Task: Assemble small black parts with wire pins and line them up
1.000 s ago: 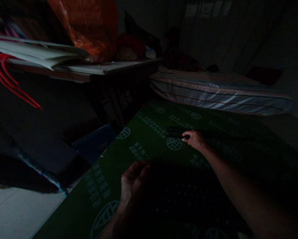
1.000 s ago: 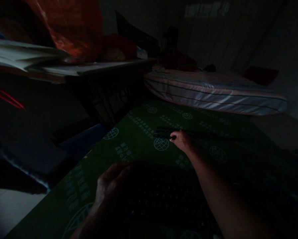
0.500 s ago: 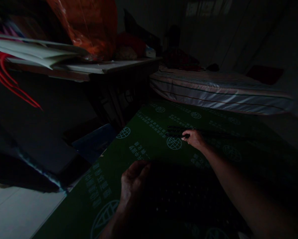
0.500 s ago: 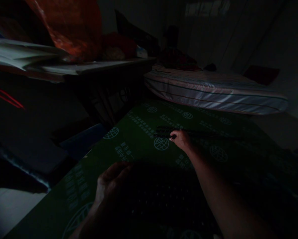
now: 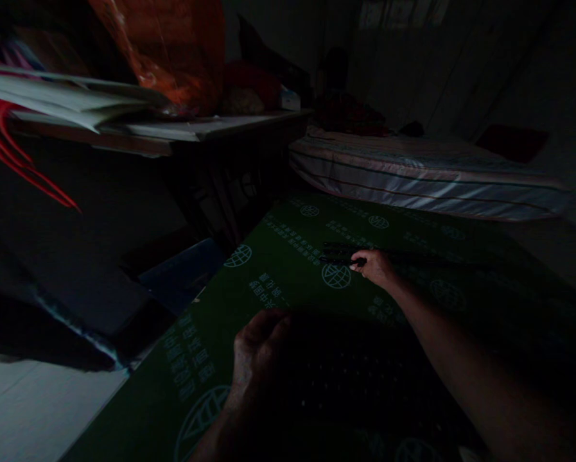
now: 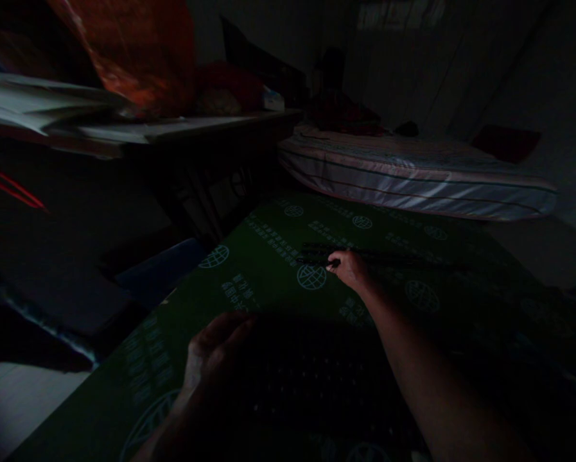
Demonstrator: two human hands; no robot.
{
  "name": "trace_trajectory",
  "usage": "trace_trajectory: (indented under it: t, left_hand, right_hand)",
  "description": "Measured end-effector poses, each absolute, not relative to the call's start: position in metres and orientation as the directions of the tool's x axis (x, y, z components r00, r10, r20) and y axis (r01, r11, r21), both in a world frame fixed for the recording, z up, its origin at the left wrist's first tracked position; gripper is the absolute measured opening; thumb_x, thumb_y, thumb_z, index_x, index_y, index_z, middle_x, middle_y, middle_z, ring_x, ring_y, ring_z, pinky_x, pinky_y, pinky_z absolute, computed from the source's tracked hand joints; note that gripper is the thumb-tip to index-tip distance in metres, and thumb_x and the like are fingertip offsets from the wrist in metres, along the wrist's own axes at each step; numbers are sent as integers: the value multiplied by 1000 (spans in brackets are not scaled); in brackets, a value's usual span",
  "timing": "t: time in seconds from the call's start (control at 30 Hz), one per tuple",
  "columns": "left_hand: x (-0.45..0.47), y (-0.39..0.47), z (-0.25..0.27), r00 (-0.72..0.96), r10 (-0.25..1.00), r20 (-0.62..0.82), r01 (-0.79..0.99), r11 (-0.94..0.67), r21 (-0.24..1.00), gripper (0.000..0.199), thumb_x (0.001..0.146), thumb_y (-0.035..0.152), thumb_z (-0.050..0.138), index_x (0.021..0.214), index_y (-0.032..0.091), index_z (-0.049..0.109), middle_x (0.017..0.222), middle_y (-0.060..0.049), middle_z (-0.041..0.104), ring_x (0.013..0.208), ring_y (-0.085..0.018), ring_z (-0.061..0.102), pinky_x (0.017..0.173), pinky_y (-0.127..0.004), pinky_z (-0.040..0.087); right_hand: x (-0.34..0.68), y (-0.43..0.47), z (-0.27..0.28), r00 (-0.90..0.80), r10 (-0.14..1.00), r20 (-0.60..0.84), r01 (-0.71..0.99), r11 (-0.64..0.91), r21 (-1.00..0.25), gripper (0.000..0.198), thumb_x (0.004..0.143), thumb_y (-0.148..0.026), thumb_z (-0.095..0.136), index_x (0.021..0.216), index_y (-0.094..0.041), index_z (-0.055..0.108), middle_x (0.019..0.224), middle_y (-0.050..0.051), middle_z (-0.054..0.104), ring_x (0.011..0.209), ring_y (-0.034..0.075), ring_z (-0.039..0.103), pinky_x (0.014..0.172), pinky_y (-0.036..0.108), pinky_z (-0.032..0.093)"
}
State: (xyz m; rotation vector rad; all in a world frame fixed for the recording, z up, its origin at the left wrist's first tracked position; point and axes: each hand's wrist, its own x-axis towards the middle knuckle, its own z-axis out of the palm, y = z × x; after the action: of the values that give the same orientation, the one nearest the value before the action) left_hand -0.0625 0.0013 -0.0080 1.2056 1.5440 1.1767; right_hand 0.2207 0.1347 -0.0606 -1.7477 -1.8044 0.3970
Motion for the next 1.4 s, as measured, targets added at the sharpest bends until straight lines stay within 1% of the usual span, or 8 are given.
trace_trajectory:
  t: [0.2,0.4,0.53,0.67,0.8,1.1,1.23,1.4]
  left_hand:
    - [-60,1,-5,-205,972,-117,111,142,984,20,60,33,71,72,18,67,72,-1,70,71,-18,64,61,-23,49]
    - [-60,1,-3,-202,972,-120,157,153,976,20,60,33,70,71,17,67,68,-2,69,65,-18,61,55,-23,47]
    - [-61,1,-6,-189,977,-101,185,137,973,20,63,34,69,73,17,68,71,-2,70,69,-18,62,60,-24,48]
    - [-61,0,-6,-178,980,-85,195,119,974,22,64,37,67,74,17,67,71,-2,70,68,-18,62,59,-24,48]
    - [-60,1,-2,-187,980,-63,241,108,965,20,62,36,67,70,17,68,69,-2,69,68,-19,62,59,-25,49]
    - [-62,2,-8,-181,982,-49,253,95,963,21,64,37,67,72,17,68,69,-2,69,67,-19,62,58,-25,48]
    - [-62,2,-9,-180,983,-46,210,85,974,20,64,35,67,73,17,68,71,-2,69,69,-19,62,61,-25,48]
    - [-61,2,-10,-179,981,-79,177,111,978,21,64,35,68,75,16,67,70,-2,68,67,-18,61,59,-25,47]
  right_hand:
    - [220,134,-59,37,981,192,798,87,-596,20,66,-25,66,86,-20,70,56,-2,63,44,11,55,50,23,42]
    - [220,133,-57,36,983,182,799,81,-596,20,66,-24,67,85,-20,70,56,-3,63,44,11,54,50,22,42]
    - [220,133,-58,35,983,181,800,81,-595,19,66,-24,67,85,-20,70,56,-3,63,43,10,53,50,22,42]
    - [220,133,-58,41,982,184,802,77,-593,20,66,-23,67,85,-21,70,56,-3,63,44,11,54,50,22,42]
    - [220,134,-59,36,982,186,803,83,-591,21,66,-24,67,86,-20,70,56,-3,63,45,11,54,50,22,42]
    - [220,132,-56,47,984,170,802,64,-594,21,66,-24,67,86,-21,70,58,-2,63,46,11,54,51,23,42]
    - [220,131,-55,41,985,167,800,68,-596,22,66,-25,67,87,-21,70,57,-2,63,45,11,54,51,23,42]
    - [221,132,-57,42,985,169,801,68,-594,22,66,-26,66,87,-21,70,58,-3,63,46,12,55,51,23,42]
